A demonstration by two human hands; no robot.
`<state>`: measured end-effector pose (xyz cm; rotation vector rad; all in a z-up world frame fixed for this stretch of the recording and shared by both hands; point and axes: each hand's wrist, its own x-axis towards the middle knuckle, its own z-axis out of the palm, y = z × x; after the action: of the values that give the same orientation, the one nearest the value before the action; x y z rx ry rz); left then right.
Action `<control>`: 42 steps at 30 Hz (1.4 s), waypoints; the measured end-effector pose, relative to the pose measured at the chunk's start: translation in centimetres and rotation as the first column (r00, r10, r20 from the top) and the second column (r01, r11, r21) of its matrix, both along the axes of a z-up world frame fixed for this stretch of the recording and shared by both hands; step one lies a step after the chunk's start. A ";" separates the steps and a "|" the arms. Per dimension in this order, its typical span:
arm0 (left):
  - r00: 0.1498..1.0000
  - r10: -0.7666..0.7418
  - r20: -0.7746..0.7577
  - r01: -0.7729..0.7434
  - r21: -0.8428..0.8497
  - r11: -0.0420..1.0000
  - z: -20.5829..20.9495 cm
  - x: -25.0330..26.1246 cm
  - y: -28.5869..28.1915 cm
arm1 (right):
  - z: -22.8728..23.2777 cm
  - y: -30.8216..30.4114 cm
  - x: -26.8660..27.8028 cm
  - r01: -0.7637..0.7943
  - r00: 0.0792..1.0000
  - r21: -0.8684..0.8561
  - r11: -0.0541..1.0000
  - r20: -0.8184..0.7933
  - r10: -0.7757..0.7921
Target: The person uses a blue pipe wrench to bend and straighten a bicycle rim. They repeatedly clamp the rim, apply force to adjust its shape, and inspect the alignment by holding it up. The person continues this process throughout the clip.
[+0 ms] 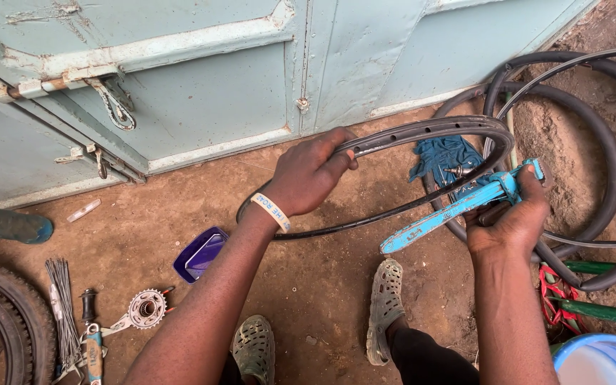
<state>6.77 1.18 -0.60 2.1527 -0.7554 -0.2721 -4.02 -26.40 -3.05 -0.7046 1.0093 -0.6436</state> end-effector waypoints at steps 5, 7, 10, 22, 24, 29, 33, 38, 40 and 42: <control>1.000 0.018 0.009 -0.018 0.010 1.000 0.1 -0.6 -0.6 | 0.7 1.0 0.2 0.028 0.999 -0.007 1.000 -0.037 -0.028; 1.000 0.023 -0.003 -0.023 0.009 1.000 0.4 -0.8 -0.5 | 0.8 1.3 0.2 0.028 0.998 -0.009 1.000 -0.061 -0.029; 0.994 -0.010 -0.111 0.008 -0.021 1.000 0.6 -0.9 -0.5 | -0.3 0.6 0.4 0.006 0.999 -0.018 1.000 -0.046 -0.007; 0.631 -0.210 -0.747 -0.174 -0.400 0.900 -0.2 -8.4 -5.5 | 1.3 2.4 0.7 -0.085 0.995 -0.045 0.995 0.053 0.088; 0.586 -0.134 -0.799 -0.235 -0.326 0.916 0.7 -9.6 -5.4 | 2.7 3.4 0.6 -0.189 0.981 -0.004 0.982 -0.035 0.189; 0.615 -0.302 -0.728 -0.368 -0.604 0.707 -2.9 -12.1 -7.1 | 1.1 2.6 0.8 -0.171 0.983 -0.114 0.979 -0.080 0.162; 0.622 -0.011 -0.783 -0.488 -0.398 0.777 -0.6 -13.5 -7.1 | 2.4 3.9 0.7 -0.180 0.983 -0.036 0.983 0.024 0.181; 0.594 0.134 -0.793 -0.465 -0.203 0.862 1.1 -14.4 -6.8 | 2.9 4.1 0.5 -0.193 0.980 -0.032 0.981 -0.051 0.191; 0.578 0.169 -0.798 -0.444 -0.133 0.886 1.2 -14.4 -6.8 | 2.6 3.8 0.5 -0.190 0.982 -0.020 0.982 -0.025 0.189; 0.543 0.130 -0.830 -0.454 -0.159 0.877 0.6 -14.3 -6.9 | 2.6 3.6 0.3 -0.214 0.975 -0.028 0.976 -0.065 0.212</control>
<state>-7.57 -5.76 0.05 1.5013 0.1149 -0.7945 -3.70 -22.76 -0.46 -0.8551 0.9653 -0.4556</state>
